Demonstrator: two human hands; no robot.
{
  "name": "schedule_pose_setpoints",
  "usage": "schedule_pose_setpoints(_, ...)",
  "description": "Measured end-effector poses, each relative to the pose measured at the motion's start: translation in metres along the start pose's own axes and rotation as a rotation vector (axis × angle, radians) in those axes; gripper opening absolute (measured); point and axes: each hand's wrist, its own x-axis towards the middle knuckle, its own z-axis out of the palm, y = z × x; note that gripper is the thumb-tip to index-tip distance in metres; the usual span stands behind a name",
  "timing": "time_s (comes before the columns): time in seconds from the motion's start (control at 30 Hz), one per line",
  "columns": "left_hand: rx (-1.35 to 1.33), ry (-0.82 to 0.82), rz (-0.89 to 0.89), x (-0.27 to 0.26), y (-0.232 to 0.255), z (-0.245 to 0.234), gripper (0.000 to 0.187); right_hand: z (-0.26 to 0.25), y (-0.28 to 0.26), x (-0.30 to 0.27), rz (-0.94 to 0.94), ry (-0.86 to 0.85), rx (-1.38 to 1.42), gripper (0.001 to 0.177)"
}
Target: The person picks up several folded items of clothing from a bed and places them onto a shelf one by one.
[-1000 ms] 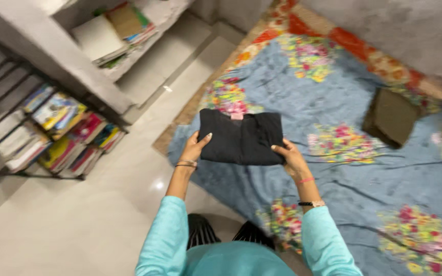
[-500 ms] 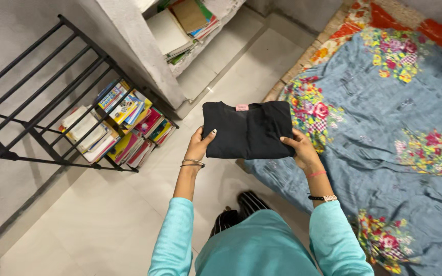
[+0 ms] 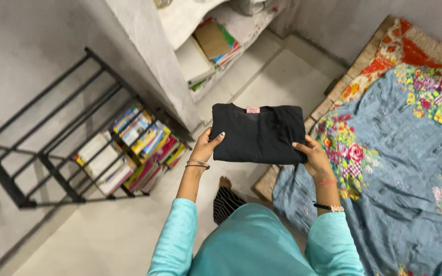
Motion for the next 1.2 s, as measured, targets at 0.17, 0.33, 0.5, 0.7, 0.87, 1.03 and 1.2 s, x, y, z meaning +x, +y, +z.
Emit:
schedule_pose_setpoints(0.17, 0.052, -0.034, -0.018, 0.075, 0.038, -0.01, 0.043, 0.017, -0.024, 0.055, -0.055, 0.039, -0.004, 0.04)
schedule_pose_setpoints(0.33, 0.061, -0.124, -0.024, 0.137, 0.06, -0.007, 0.044, 0.019, -0.04, 0.099, -0.076, 0.104, -0.029, 0.04)
schedule_pose_setpoints(0.5, 0.069, -0.235, 0.04, 0.205, 0.07, 0.008, 0.044, 0.009, -0.069, 0.142, -0.116, 0.117, -0.042, 0.043)
schedule_pose_setpoints(0.7, 0.083, -0.305, 0.037, 0.299, 0.08, 0.034, 0.039, -0.012, -0.105, 0.21, -0.185, 0.2, -0.081, 0.045)
schedule_pose_setpoints(0.87, 0.078, -0.353, 0.107, 0.381, 0.101, 0.059, 0.034, -0.018, -0.157, 0.281, -0.235, 0.178, -0.125, 0.044)
schedule_pose_setpoints(1.03, 0.091, -0.323, 0.145, 0.452, 0.14, 0.087, 0.035, -0.023, -0.219, 0.359, -0.25, 0.193, -0.211, 0.037)
schedule_pose_setpoints(1.2, 0.102, -0.294, 0.251, 0.517, 0.179, 0.121, 0.034, -0.026, -0.287, 0.431, -0.346, 0.182, -0.164, 0.034)
